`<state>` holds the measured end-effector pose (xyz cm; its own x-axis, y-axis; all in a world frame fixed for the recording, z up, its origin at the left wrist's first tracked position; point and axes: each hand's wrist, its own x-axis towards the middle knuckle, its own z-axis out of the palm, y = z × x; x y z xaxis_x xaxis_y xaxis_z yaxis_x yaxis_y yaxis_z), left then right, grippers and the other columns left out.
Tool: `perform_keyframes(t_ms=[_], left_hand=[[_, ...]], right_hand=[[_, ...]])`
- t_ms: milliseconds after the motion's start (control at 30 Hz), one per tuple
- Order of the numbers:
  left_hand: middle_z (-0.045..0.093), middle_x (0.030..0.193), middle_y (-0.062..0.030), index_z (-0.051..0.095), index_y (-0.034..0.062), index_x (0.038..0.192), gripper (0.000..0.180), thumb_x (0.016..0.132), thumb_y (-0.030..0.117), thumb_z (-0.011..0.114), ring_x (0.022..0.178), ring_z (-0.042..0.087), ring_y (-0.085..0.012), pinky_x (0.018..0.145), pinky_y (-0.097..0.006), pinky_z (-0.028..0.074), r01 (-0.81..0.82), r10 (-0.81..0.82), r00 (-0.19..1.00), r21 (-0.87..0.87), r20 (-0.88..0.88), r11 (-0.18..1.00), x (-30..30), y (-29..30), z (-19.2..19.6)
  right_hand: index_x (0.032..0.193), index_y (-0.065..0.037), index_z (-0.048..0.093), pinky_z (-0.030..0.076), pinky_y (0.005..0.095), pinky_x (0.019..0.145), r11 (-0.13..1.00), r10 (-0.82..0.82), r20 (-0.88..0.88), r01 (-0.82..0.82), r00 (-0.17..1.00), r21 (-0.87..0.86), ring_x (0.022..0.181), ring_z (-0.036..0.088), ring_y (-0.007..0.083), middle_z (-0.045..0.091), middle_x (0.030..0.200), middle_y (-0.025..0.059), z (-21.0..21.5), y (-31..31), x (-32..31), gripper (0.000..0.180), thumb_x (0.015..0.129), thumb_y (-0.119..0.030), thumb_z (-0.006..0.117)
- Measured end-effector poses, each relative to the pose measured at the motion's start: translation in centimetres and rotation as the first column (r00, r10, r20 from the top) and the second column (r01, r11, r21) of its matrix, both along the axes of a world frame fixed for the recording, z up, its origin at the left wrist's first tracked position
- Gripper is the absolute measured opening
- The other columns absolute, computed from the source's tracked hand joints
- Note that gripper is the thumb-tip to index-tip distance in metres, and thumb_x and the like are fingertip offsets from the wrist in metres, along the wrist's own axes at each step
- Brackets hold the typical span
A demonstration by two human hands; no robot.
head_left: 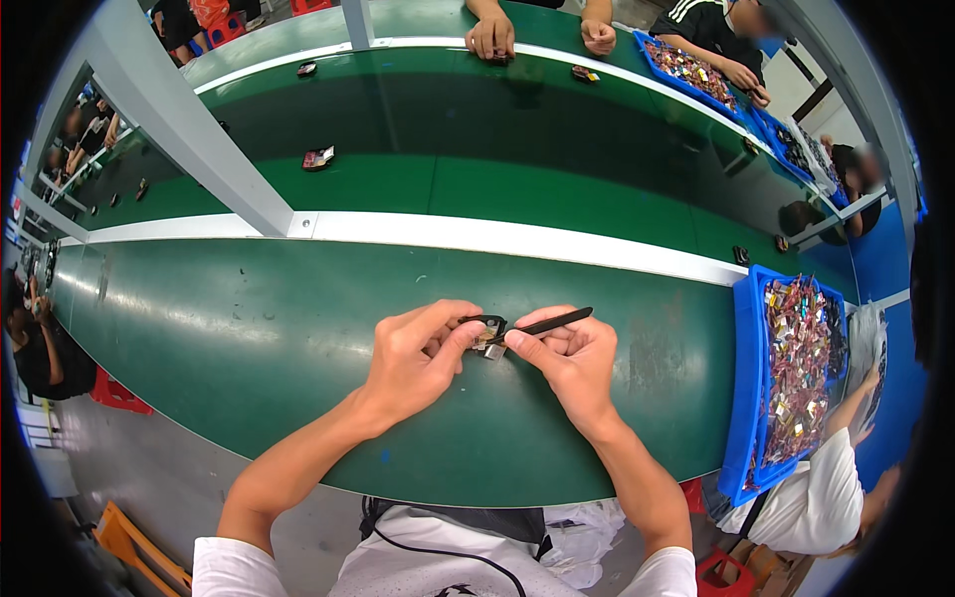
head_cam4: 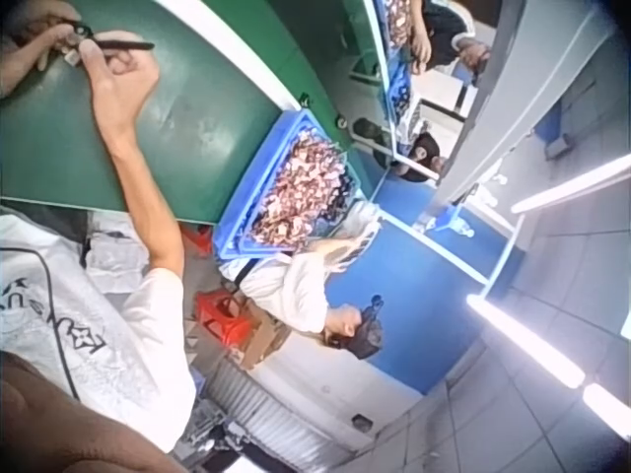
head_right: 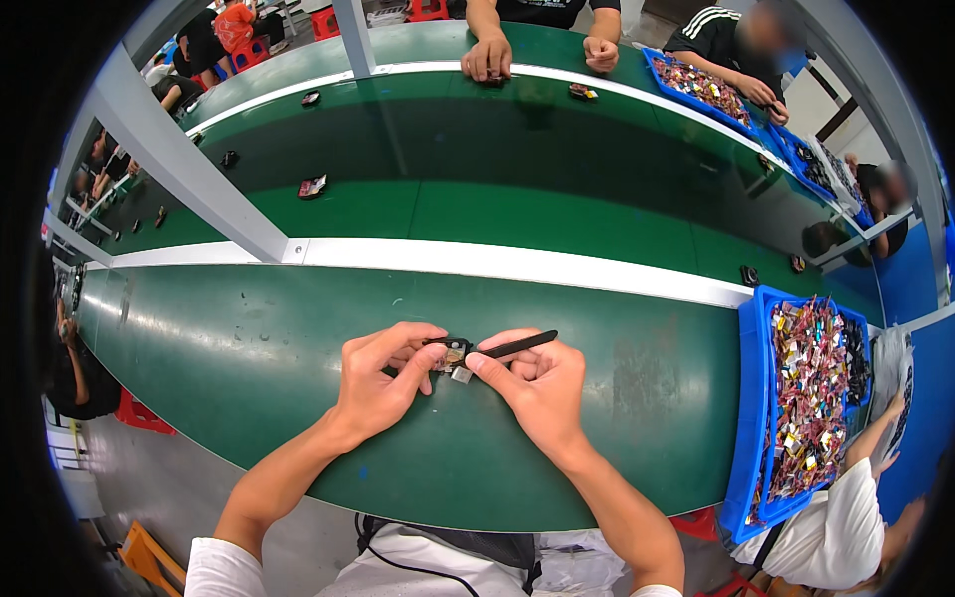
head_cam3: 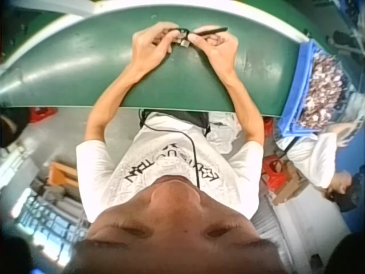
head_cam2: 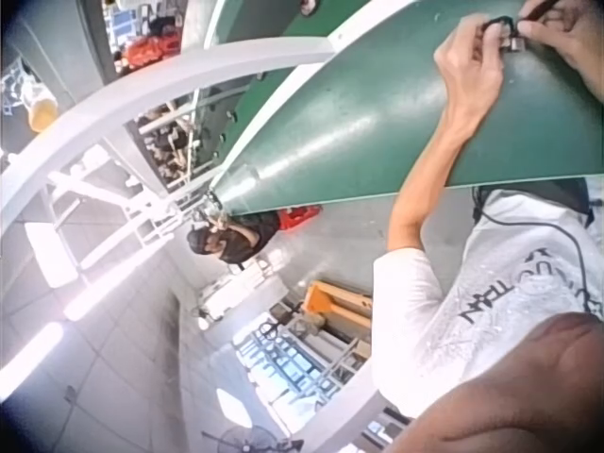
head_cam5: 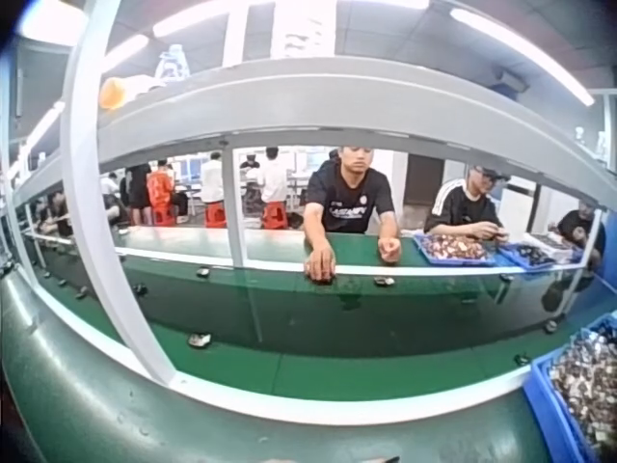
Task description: The person is using tweezers to assemble small electronic components on a factory assembly line.
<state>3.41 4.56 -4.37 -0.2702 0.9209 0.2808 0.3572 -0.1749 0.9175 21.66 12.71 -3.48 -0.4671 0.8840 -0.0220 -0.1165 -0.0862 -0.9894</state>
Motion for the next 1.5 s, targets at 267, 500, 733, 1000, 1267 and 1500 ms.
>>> perform_keyframes(t_ms=[267, 500, 733, 1000, 1267, 1500], left_hand=[[0.074, 0.082, -0.0117, 0.071, -0.0059, 0.110, 0.015, 0.096, 0.000, 0.068, 0.058, 0.067, -0.0127, 0.050, -0.024, 0.053, 0.007, -0.007, 0.997, -0.004, 0.072, 1.000, 0.1, 0.0, 0.2], [0.073, 0.081, -0.0119, 0.071, -0.0041, 0.109, 0.015, 0.095, 0.000, 0.070, 0.056, 0.066, -0.0121, 0.047, -0.023, 0.049, 0.008, 0.000, 0.987, -0.050, 0.158, 0.999, 0.1, 0.0, 0.7], [0.074, 0.083, -0.0115, 0.072, -0.0046, 0.109, 0.016, 0.093, -0.001, 0.071, 0.058, 0.068, -0.0125, 0.048, -0.023, 0.051, -0.033, 0.031, 0.996, 0.022, 0.086, 0.999, 0.2, -0.1, 0.1], [0.075, 0.087, -0.0131, 0.073, -0.0045, 0.106, 0.017, 0.090, -0.005, 0.073, 0.060, 0.071, -0.0147, 0.051, -0.024, 0.054, -0.057, 0.076, 0.991, 0.166, -0.114, 0.985, 0.5, -0.2, 0.2], [0.073, 0.092, -0.0173, 0.064, -0.0083, 0.119, 0.024, 0.102, 0.008, 0.064, 0.063, 0.072, -0.0207, 0.047, -0.027, 0.055, 0.160, -0.062, 0.850, -0.145, 0.524, 0.976, -0.1, 0.1, 0.4], [0.072, 0.095, -0.0185, 0.062, -0.0103, 0.119, 0.029, 0.105, 0.015, 0.059, 0.063, 0.072, -0.0224, 0.046, -0.028, 0.057, 0.225, -0.065, 0.767, -0.172, 0.639, 0.959, -0.6, 0.5, 0.7]], right_hand=[[0.097, 0.005, 0.072, 0.043, 0.0166, 0.053, 0.999, 0.040, 0.021, -0.039, 0.999, -0.014, 0.065, 0.060, 0.0020, 0.073, 0.083, 0.0081, 0.4, 0.3, 0.2, 0.011, 0.088, 0.005, 0.078], [0.099, 0.006, 0.071, 0.050, 0.0187, 0.058, 0.997, 0.040, 0.014, -0.039, 0.999, -0.071, 0.071, 0.066, 0.0066, 0.074, 0.085, 0.0104, 1.0, 0.2, 0.2, 0.012, 0.088, 0.006, 0.077], [0.101, 0.006, 0.070, 0.056, 0.0217, 0.063, 0.993, 0.047, 0.040, -0.042, 0.998, -0.113, 0.076, 0.071, 0.0109, 0.074, 0.087, 0.0125, 1.7, 0.1, 0.1, 0.015, 0.089, 0.004, 0.077], [0.099, 0.005, 0.071, 0.055, 0.0211, 0.063, 0.993, 0.037, 0.017, -0.035, 0.999, -0.108, 0.076, 0.071, 0.0106, 0.075, 0.087, 0.0125, 1.3, 0.2, 0.2, 0.013, 0.089, 0.003, 0.078], [0.097, 0.003, 0.072, 0.038, 0.0179, 0.051, 0.999, 0.002, 0.023, -0.001, 1.000, -0.032, 0.061, 0.054, 0.0007, 0.069, 0.077, 0.0024, 0.6, 0.0, 0.3, 0.013, 0.087, 0.004, 0.080], [0.091, 0.001, 0.074, 0.025, 0.0193, 0.045, 0.959, -0.055, 0.012, 0.050, 0.998, 0.278, 0.051, 0.039, -0.0027, 0.064, 0.070, -0.0035, 0.1, -0.2, 0.3, 0.013, 0.082, 0.004, 0.083]])
